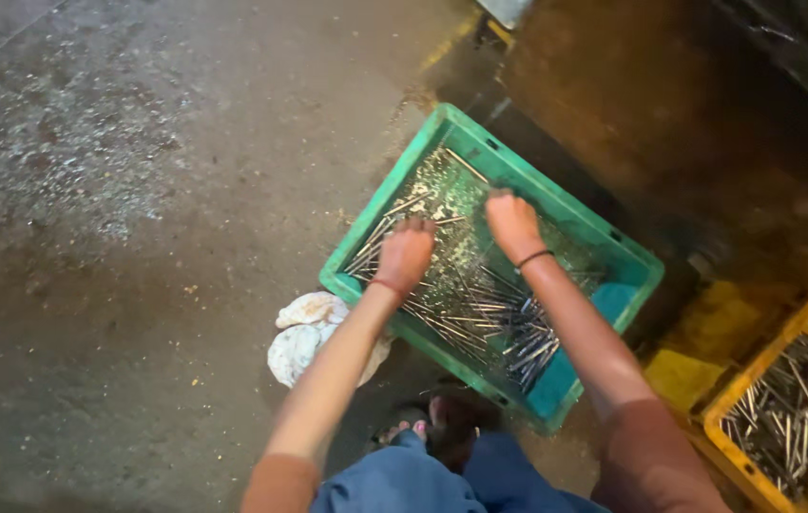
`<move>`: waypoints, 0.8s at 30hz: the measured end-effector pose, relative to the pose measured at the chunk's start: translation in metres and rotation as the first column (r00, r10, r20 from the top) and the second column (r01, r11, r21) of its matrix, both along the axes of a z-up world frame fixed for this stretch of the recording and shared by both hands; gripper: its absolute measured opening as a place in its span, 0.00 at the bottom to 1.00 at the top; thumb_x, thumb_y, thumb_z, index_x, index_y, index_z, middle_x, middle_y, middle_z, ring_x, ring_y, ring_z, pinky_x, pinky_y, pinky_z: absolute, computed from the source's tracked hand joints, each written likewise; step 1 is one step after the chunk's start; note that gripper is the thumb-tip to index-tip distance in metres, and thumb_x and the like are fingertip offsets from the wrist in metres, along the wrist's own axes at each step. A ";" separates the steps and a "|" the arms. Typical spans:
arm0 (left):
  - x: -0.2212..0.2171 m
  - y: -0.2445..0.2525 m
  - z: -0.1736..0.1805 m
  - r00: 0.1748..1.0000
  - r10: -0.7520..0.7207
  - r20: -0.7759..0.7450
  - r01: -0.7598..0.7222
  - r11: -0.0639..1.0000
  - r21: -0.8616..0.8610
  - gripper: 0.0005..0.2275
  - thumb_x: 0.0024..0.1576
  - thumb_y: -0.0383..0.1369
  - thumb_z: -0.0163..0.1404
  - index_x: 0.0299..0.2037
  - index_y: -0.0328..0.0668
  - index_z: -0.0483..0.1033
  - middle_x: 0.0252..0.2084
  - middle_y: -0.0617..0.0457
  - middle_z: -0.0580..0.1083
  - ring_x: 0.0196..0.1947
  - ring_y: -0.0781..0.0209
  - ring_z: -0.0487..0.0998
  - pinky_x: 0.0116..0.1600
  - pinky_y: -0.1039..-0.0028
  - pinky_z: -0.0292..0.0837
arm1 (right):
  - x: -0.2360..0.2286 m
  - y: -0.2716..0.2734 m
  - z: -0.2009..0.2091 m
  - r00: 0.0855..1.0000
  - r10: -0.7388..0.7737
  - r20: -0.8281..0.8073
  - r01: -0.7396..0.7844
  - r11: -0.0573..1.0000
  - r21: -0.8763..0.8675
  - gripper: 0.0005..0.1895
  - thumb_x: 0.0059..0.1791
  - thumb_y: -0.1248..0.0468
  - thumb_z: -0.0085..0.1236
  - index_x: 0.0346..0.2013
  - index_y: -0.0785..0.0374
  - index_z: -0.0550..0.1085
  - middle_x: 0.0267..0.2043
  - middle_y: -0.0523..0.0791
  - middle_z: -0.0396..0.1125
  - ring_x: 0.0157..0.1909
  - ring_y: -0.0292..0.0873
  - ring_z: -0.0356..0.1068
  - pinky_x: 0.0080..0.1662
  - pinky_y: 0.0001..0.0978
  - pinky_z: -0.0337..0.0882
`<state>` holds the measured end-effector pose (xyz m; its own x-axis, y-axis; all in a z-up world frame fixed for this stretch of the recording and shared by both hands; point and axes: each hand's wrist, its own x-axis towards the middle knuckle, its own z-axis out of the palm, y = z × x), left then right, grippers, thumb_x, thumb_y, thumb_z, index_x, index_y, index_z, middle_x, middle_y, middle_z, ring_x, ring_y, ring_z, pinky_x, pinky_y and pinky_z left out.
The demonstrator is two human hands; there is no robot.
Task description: The person sits on the floor and repeatedly scoops metal rods from a green bin, then transfers them into a yellow bin. The hands move the rods in small handfuls, occasionally adjusting the pile in the green bin to reach more rods.
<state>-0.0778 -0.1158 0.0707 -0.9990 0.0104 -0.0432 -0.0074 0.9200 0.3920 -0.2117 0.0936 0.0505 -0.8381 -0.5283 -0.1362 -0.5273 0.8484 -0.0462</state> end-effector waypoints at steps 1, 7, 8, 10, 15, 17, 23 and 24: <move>-0.006 0.003 -0.006 1.000 0.001 -0.006 -0.001 0.999 -0.036 0.08 0.56 0.28 0.49 0.45 0.42 0.74 0.46 0.46 0.74 0.48 0.47 0.78 0.42 0.58 0.79 | 0.002 0.001 0.004 1.000 0.011 -0.009 -0.011 1.000 0.017 0.08 0.50 0.69 0.52 0.42 0.68 0.73 0.40 0.58 0.73 0.36 0.60 0.76 0.36 0.53 0.76; -0.019 0.023 -0.035 0.995 0.058 -0.075 -0.062 0.997 -0.043 0.07 0.56 0.29 0.48 0.42 0.42 0.73 0.49 0.45 0.73 0.51 0.46 0.75 0.42 0.59 0.79 | 0.014 -0.010 0.043 0.981 0.194 0.023 -0.174 0.923 -0.344 0.10 0.50 0.63 0.50 0.40 0.68 0.66 0.38 0.57 0.69 0.38 0.63 0.72 0.40 0.55 0.73; -0.021 0.024 -0.039 0.995 0.035 -0.090 -0.042 0.996 -0.082 0.06 0.56 0.30 0.48 0.42 0.42 0.73 0.48 0.46 0.73 0.51 0.47 0.75 0.44 0.59 0.79 | 0.013 -0.014 0.047 0.978 0.199 0.057 -0.158 0.897 -0.412 0.09 0.52 0.64 0.48 0.41 0.68 0.65 0.39 0.57 0.68 0.38 0.64 0.72 0.41 0.55 0.73; -0.018 0.027 -0.044 0.995 -0.013 -0.103 -0.003 0.988 -0.155 0.06 0.56 0.30 0.48 0.40 0.41 0.74 0.46 0.46 0.74 0.51 0.48 0.75 0.48 0.59 0.78 | 0.006 -0.027 0.043 0.988 0.138 0.076 -0.098 0.917 -0.385 0.10 0.54 0.65 0.46 0.46 0.68 0.65 0.39 0.59 0.68 0.37 0.65 0.71 0.40 0.57 0.73; 0.000 0.023 -0.028 0.994 0.029 -0.105 -0.015 0.991 0.130 0.08 0.54 0.33 0.51 0.38 0.37 0.75 0.40 0.45 0.76 0.48 0.46 0.75 0.46 0.60 0.76 | -0.019 -0.055 0.007 0.994 0.044 -0.103 -0.057 0.991 -0.119 0.07 0.55 0.66 0.47 0.45 0.68 0.68 0.34 0.57 0.71 0.30 0.60 0.74 0.32 0.52 0.75; 0.006 0.014 -0.018 0.986 0.156 -0.061 -0.103 0.852 0.513 0.08 0.55 0.33 0.51 0.37 0.35 0.75 0.36 0.43 0.77 0.41 0.45 0.77 0.44 0.59 0.76 | -0.022 -0.059 -0.011 0.979 0.058 -0.197 -0.046 0.997 0.060 0.05 0.54 0.68 0.47 0.43 0.66 0.69 0.31 0.53 0.73 0.28 0.56 0.76 0.29 0.48 0.76; -0.018 -0.018 -0.020 0.929 0.311 0.201 -0.332 0.457 0.825 0.07 0.62 0.30 0.48 0.39 0.32 0.74 0.31 0.34 0.75 0.33 0.36 0.75 0.39 0.51 0.72 | -0.027 -0.058 -0.026 0.987 0.086 -0.132 -0.067 0.988 0.142 0.11 0.51 0.61 0.51 0.39 0.68 0.72 0.27 0.52 0.74 0.28 0.53 0.77 0.29 0.44 0.77; -0.026 -0.021 -0.024 0.930 0.332 0.159 -0.340 0.611 0.714 0.07 0.59 0.30 0.50 0.39 0.32 0.73 0.31 0.35 0.77 0.34 0.37 0.78 0.40 0.52 0.74 | -0.025 -0.055 -0.023 0.996 0.065 -0.068 -0.061 0.996 0.063 0.12 0.52 0.59 0.51 0.38 0.67 0.73 0.26 0.52 0.73 0.28 0.53 0.76 0.30 0.45 0.75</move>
